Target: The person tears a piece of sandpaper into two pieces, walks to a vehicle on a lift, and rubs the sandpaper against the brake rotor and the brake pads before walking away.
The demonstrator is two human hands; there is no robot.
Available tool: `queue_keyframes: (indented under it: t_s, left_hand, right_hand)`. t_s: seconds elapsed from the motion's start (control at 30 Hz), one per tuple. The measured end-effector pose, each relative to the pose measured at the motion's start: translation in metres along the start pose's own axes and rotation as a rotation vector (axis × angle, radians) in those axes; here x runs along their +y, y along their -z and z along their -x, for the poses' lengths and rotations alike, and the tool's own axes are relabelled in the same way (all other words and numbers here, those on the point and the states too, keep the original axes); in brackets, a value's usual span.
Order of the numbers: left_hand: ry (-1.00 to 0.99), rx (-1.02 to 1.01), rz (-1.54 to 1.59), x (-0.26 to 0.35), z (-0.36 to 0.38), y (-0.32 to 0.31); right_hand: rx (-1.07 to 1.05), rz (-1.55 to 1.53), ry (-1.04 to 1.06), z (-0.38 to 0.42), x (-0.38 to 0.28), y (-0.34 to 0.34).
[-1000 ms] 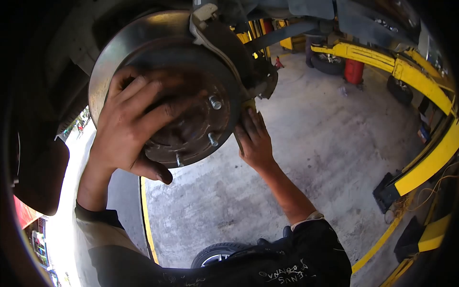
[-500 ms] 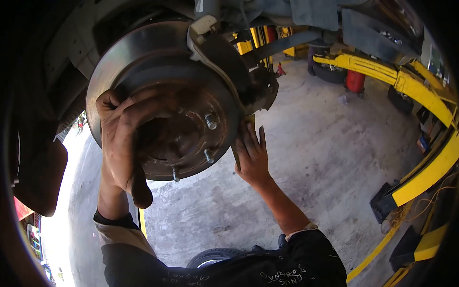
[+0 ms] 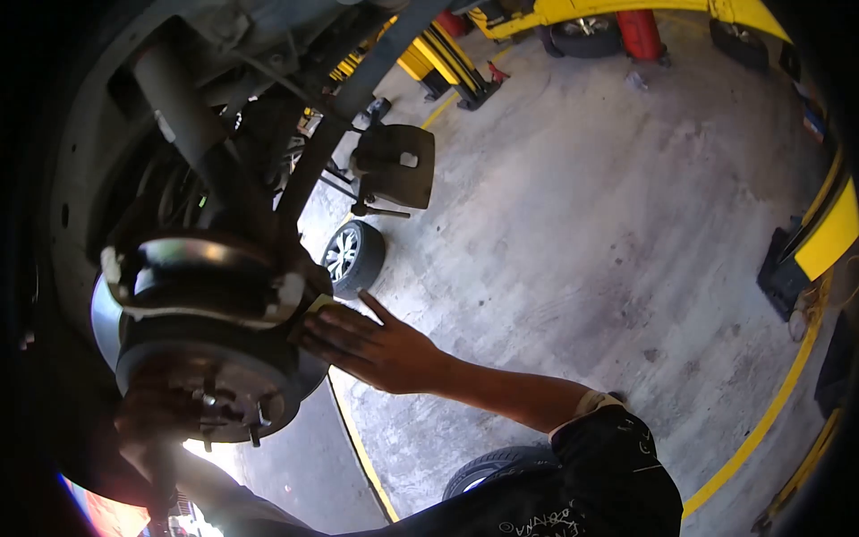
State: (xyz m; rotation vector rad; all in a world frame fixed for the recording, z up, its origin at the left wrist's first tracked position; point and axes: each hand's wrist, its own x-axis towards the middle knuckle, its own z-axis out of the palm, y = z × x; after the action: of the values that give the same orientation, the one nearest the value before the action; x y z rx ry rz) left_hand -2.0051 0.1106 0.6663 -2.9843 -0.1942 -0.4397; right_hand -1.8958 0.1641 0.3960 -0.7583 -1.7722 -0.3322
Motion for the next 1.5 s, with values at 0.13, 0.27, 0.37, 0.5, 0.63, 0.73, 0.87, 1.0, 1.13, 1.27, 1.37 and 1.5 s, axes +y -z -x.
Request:
queue_keyframes:
  t_s: [0.13,0.27,0.37,0.5,0.63,0.73,0.87,1.0,1.13,1.27,1.37,1.5]
  left_hand:
    - [0.050,0.008,0.043,-0.013,0.032,-0.001]
    - [0.098,0.068,0.069,-0.006,0.071,0.000]
    - [0.139,0.142,0.086,-0.002,0.104,0.008]
    - [0.169,0.239,0.081,0.013,0.141,0.023]
    - [0.163,0.319,0.071,0.024,0.142,0.010]
    - [0.152,0.381,0.075,0.019,0.163,0.025]
    - [0.139,0.463,0.087,0.010,0.187,0.039]
    - [0.128,0.533,0.112,0.006,0.212,0.045]
    - [0.148,0.613,0.125,0.033,0.231,0.030]
    - [0.129,0.688,0.155,0.023,0.231,0.019]
    - [0.075,0.746,0.219,0.023,0.214,0.014]
    - [0.048,0.826,0.337,0.015,0.204,0.012]
  right_hand:
    - [0.052,-0.116,0.005,0.002,0.005,-0.011]
    - [0.062,-0.292,0.008,0.000,0.011,-0.006]
    - [-0.024,-0.281,-0.018,-0.001,0.008,-0.006]
    - [0.065,-0.140,-0.009,0.001,0.005,-0.008]
    - [0.058,-0.079,-0.001,0.001,0.001,-0.006]
    - [0.043,-0.052,0.002,-0.001,0.000,-0.002]
    - [-0.010,0.025,0.014,0.000,0.002,0.004]
    - [0.016,0.019,-0.007,-0.002,0.002,0.001]
    - [-0.010,0.024,-0.023,-0.006,0.005,-0.004]
    - [-0.232,-0.069,0.005,0.006,-0.003,-0.003]
    - [-0.116,0.005,0.057,0.009,0.006,0.000]
    - [-0.205,-0.160,0.024,0.012,-0.004,-0.005]
